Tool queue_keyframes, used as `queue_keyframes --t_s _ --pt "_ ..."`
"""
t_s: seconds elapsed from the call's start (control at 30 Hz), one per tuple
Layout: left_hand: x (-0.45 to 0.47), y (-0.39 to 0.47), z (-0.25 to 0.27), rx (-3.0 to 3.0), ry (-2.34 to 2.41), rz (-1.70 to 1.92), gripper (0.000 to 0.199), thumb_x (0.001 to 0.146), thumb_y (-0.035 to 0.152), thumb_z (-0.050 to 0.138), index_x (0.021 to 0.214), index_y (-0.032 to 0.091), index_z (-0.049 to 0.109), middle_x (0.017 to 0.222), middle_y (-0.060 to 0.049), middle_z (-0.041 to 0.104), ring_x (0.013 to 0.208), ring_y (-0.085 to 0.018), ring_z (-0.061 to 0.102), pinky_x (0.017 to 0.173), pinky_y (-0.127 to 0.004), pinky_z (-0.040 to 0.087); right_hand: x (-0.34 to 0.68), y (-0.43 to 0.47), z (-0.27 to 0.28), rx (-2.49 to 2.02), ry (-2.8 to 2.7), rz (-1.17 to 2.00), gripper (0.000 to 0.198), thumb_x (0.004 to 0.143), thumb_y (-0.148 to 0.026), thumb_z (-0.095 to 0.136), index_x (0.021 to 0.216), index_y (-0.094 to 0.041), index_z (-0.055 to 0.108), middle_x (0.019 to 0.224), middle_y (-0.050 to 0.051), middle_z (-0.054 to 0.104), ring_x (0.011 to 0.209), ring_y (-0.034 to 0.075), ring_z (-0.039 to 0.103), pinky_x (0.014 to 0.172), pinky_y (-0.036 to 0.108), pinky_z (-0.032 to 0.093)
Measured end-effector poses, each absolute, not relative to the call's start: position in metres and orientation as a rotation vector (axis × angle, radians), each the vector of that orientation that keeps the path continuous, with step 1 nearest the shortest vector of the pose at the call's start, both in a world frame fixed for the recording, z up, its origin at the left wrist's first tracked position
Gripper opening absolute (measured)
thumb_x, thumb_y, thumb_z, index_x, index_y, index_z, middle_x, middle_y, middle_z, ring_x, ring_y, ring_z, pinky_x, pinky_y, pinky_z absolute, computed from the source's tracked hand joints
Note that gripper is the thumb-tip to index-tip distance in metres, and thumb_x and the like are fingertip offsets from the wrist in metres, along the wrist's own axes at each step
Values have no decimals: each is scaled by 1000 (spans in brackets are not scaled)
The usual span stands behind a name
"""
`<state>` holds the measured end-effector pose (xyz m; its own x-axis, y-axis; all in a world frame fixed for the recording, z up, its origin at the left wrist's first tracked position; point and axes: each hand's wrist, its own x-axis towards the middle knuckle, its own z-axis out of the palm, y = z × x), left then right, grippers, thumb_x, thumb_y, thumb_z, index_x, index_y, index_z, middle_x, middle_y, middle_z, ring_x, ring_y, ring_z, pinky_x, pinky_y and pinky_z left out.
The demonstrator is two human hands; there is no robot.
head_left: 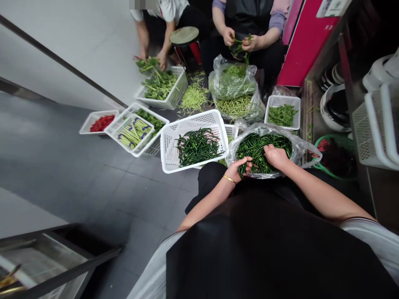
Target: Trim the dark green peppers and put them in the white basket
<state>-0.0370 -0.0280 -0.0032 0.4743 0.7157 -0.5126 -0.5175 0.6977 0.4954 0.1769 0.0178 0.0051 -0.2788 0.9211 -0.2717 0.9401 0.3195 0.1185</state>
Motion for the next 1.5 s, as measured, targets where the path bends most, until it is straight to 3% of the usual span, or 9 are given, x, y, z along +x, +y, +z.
queue_keyframes --t_s 0.17,0.27,0.4,0.67,0.83,1.07,1.2,1.37,1.5 --pt "-31 -30 -3 343 832 802 45 51 25 84 89 14 62 61 4 52 52 -6 46 46 -19 26 186 22 1 1696 2281 -88 38 99 -35 34 125 -18 56 108 16 60 81 22 64 63 29 41" --pt "-31 -27 -3 391 917 797 40 53 24 81 87 14 61 63 2 57 50 -6 46 45 -20 26 199 22 5 1702 2323 -125 40 100 -38 32 117 -20 63 106 13 60 79 19 62 62 27 39" --pt "-36 -22 -3 387 966 790 38 56 23 79 89 12 63 61 2 57 48 -6 47 45 -19 24 213 18 18 1925 2376 -77 38 98 -37 36 121 -25 64 109 11 59 79 19 61 60 28 37" --pt "-34 -23 1 430 938 776 40 57 22 79 94 10 66 58 2 57 48 -7 50 49 -21 32 185 23 9 1607 2363 -120 34 97 -29 38 109 -15 67 116 16 57 85 21 63 62 29 41" --pt "-37 -22 4 411 984 850 37 58 19 80 90 10 65 68 -4 67 48 -7 50 47 -21 31 195 31 23 1649 2436 -116 36 97 -36 39 105 -18 69 112 12 61 82 20 63 62 27 40" --pt "-3 -11 2 316 972 948 39 54 15 84 88 10 66 75 -4 70 53 -8 53 51 -22 39 188 3 18 1760 2752 -461 32 96 -36 44 100 -19 71 97 9 66 84 19 62 74 28 45" --pt "6 -7 -8 280 980 922 31 57 20 83 79 10 63 67 -3 66 52 -7 52 47 -20 33 175 -23 -3 1862 2895 -642 33 97 -35 41 93 -19 70 90 10 65 84 20 61 77 31 46" --pt "-4 -9 -12 439 920 804 39 54 20 85 86 9 66 68 -4 67 51 -6 51 50 -21 34 177 -34 1 1390 2957 -814 33 97 -33 40 91 -19 69 87 9 63 79 19 60 73 29 45" --pt "-18 -1 -1 547 855 845 40 56 23 83 89 9 66 68 -3 66 51 -6 51 51 -21 34 183 -4 20 1291 2697 -538 27 94 -25 43 100 -18 68 99 10 63 79 18 61 68 27 43"
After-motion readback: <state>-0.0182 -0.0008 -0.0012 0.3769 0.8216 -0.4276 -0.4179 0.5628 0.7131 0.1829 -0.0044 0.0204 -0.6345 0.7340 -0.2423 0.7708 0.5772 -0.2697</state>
